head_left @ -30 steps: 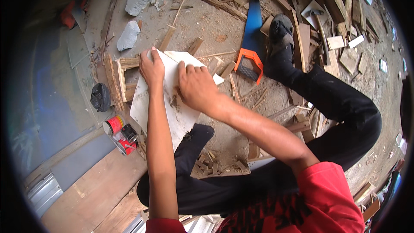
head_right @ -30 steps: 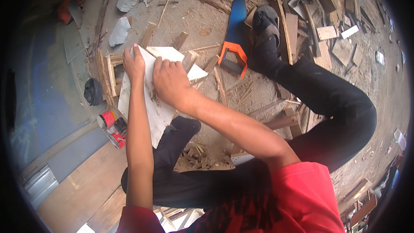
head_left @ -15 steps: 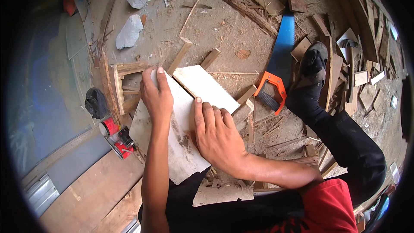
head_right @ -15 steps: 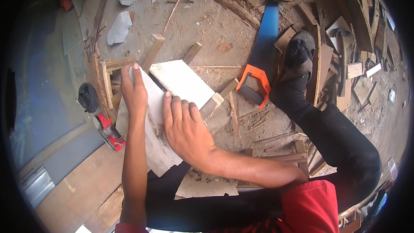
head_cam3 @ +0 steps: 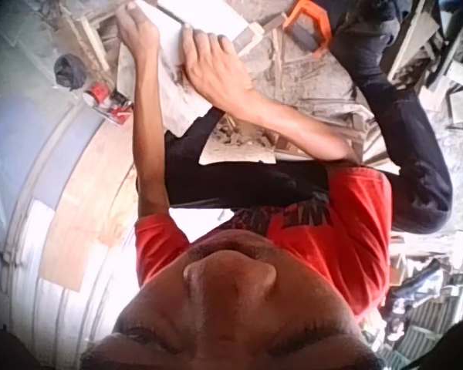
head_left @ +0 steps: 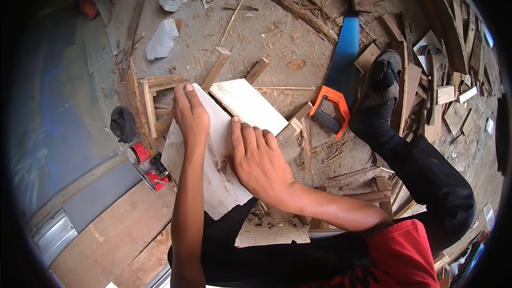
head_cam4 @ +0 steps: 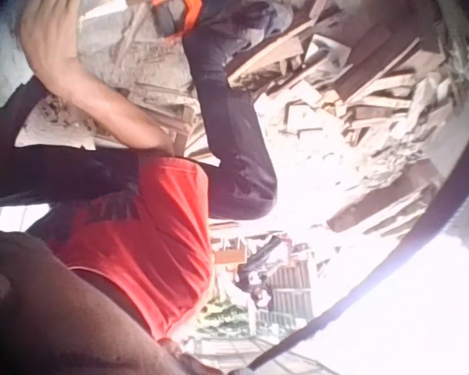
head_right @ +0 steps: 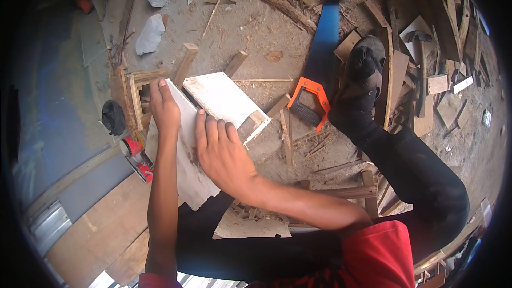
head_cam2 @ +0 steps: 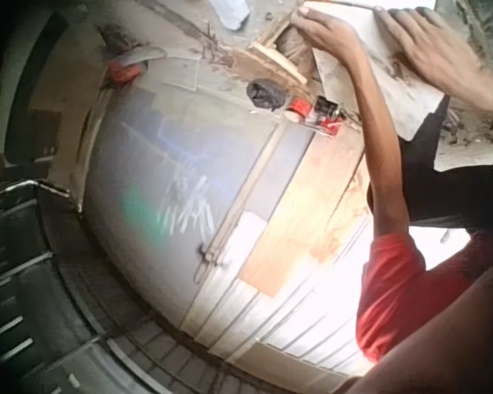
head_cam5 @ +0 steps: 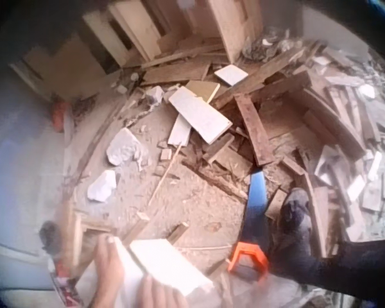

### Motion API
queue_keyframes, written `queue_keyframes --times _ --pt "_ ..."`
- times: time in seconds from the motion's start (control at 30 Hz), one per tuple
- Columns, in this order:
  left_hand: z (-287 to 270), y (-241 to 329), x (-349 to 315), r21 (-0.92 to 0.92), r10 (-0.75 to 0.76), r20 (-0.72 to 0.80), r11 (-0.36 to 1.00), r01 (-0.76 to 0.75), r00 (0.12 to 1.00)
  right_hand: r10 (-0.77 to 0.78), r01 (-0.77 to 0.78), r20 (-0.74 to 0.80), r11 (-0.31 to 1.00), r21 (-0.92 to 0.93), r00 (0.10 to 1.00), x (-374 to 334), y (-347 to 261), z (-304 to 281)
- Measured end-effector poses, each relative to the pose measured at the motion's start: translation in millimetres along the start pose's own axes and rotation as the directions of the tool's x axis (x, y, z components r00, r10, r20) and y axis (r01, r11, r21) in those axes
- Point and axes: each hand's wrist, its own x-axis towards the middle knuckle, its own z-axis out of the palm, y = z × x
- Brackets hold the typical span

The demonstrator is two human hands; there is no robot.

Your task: The person sits on the floor and assembles a white wooden board by hand, aligning and pressing wooden strips into place. They then use a hammer to tap the strips securely, occasionally adjusting the board's position.

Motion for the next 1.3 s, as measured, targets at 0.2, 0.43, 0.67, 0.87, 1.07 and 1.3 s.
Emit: queue_keyframes --times 0.2,0.43,0.67,0.87,1.07,1.3 --pt "5.0 -10.5 2.2 0.071 0.019 -0.023 0.997 -0.017 1.000 0.041 -0.044 0.049 0.997 0.056 0.998 -3.3 -3.1 -1.6" --pt "8.6 -14.6 6.5 0.131 0.026 -0.025 0.991 -0.022 0.999 0.034 -0.002 -0.141 0.975 0.220 0.989 -11.0 0.3 0.0" --pt "6.3 -13.4 3.3 0.116 0.045 -0.041 0.992 -0.040 0.998 0.406 0.026 -0.175 0.347 0.937 0.897 54.4 134.1 -60.0" --pt "5.1 -4.3 3.0 0.027 0.031 0.012 0.999 -0.032 0.999 0.188 -0.218 0.200 0.078 0.973 0.962 117.4 159.2 90.3" --pt "-0.8 -0.8 -2.2 -0.038 -0.069 0.078 0.997 0.073 0.995 0.109 -0.124 0.103 0.211 0.970 0.989 132.2 79.6 156.0" --pt "1.4 15.4 2.6 0.024 -0.126 0.096 0.992 0.124 0.987 0.189 -0.141 0.109 0.163 0.977 0.976 138.2 83.8 161.6"
